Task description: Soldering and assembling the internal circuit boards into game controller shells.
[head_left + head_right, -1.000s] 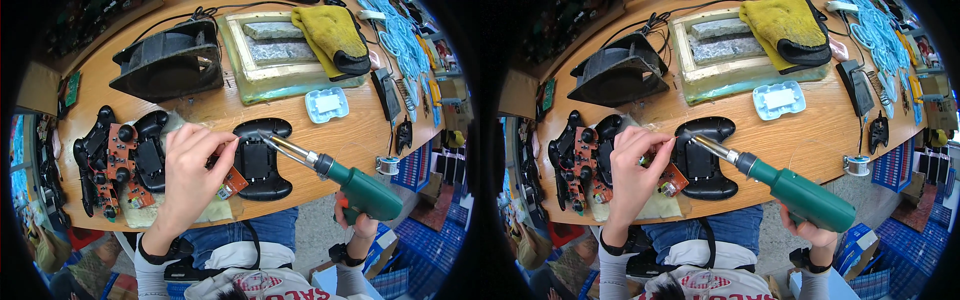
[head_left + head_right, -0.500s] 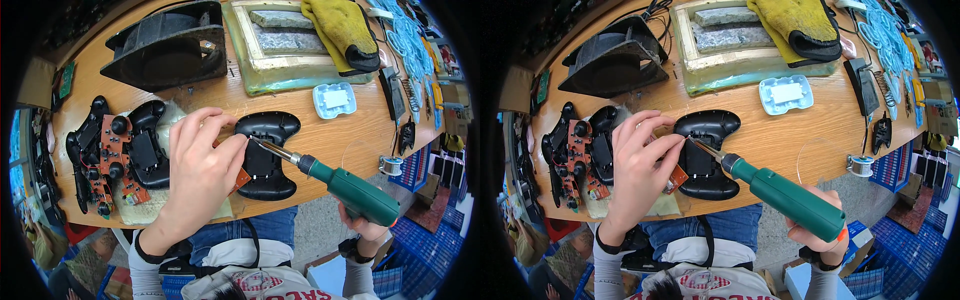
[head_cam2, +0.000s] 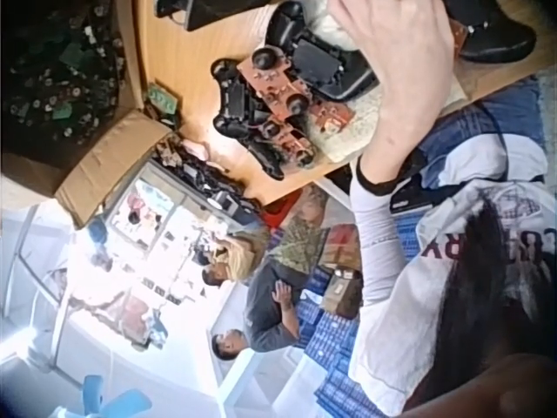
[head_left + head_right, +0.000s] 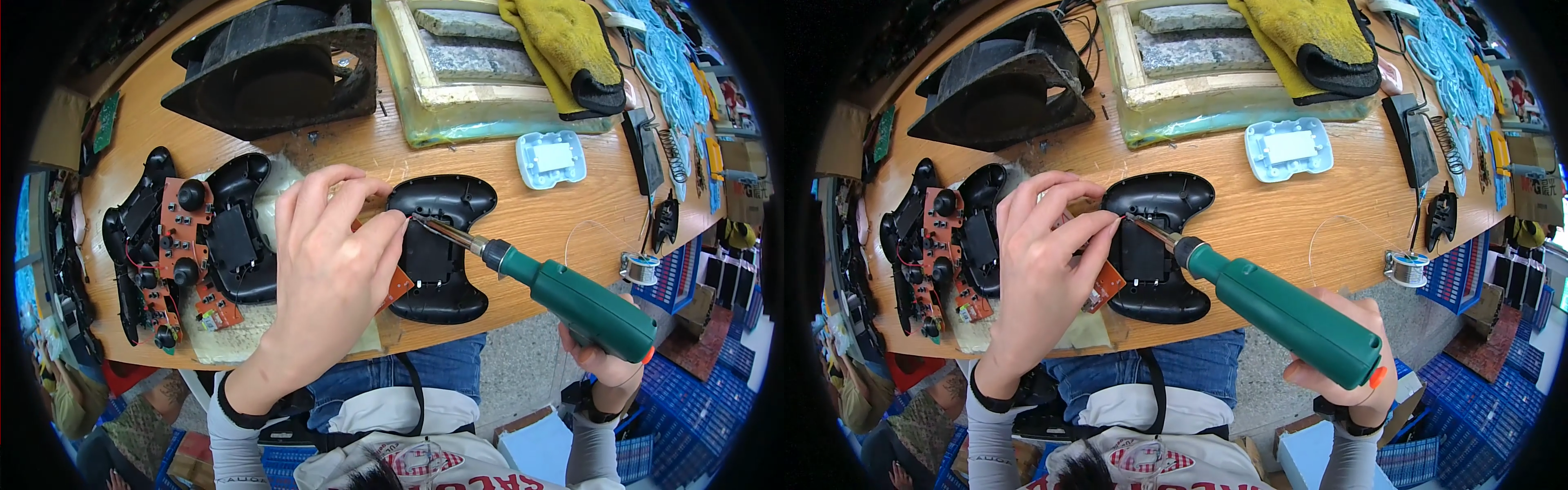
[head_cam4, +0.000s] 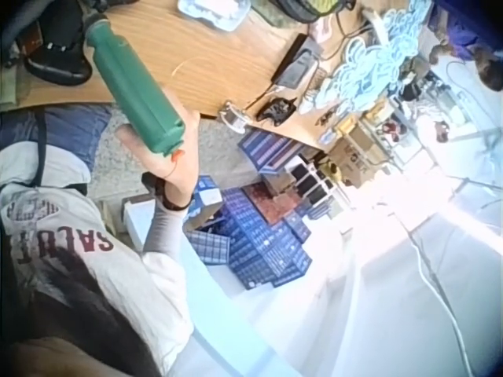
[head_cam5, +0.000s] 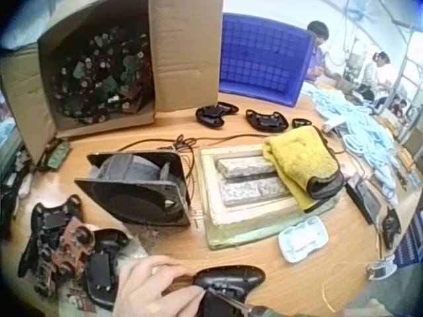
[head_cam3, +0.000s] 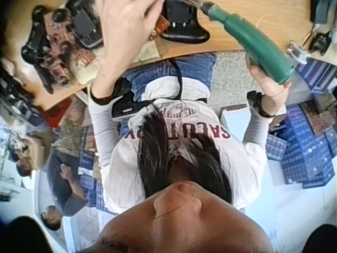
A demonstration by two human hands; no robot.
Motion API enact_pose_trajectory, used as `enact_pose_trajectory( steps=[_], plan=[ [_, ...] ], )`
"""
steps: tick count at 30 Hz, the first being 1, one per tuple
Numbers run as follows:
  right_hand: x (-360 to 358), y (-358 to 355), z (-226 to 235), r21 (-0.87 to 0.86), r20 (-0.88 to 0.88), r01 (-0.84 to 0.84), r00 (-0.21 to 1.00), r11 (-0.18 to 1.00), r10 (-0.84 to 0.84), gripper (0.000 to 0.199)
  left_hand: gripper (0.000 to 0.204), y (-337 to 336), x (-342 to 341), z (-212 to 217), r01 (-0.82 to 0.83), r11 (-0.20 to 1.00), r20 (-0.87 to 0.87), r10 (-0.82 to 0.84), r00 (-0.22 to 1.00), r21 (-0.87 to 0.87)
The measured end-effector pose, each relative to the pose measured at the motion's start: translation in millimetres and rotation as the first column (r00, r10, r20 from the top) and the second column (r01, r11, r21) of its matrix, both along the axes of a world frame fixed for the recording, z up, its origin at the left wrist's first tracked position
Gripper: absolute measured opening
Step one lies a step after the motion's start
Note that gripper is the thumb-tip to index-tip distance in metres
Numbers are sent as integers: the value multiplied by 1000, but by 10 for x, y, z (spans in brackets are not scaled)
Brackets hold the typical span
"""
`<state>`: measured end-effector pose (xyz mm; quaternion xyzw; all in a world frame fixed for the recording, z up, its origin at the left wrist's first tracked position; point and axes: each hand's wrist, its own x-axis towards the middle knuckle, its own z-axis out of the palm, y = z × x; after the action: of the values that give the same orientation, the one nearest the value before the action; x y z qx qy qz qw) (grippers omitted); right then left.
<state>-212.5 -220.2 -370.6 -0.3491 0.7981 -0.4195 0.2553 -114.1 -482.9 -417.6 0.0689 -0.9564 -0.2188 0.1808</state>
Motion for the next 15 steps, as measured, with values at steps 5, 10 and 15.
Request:
enact_pose_trajectory(
  steps=[5, 10, 15],
  plan=[
    [31, 29, 51, 56, 35, -12, 999, 998, 10, 51, 8, -3, 6, -3, 1, 1000, -5, -1, 1000, 4],
    [25, -101, 131, 7, 200, 96, 975, 995, -96, 54, 13, -11, 4, -18, 36, 999, -27, -36, 999, -11],
    [18, -209, 250, 116, 85, 21, 996, 993, -31, 60, 13, -8, 0, -20, 34, 999, -25, -35, 999, -19]
  ],
)
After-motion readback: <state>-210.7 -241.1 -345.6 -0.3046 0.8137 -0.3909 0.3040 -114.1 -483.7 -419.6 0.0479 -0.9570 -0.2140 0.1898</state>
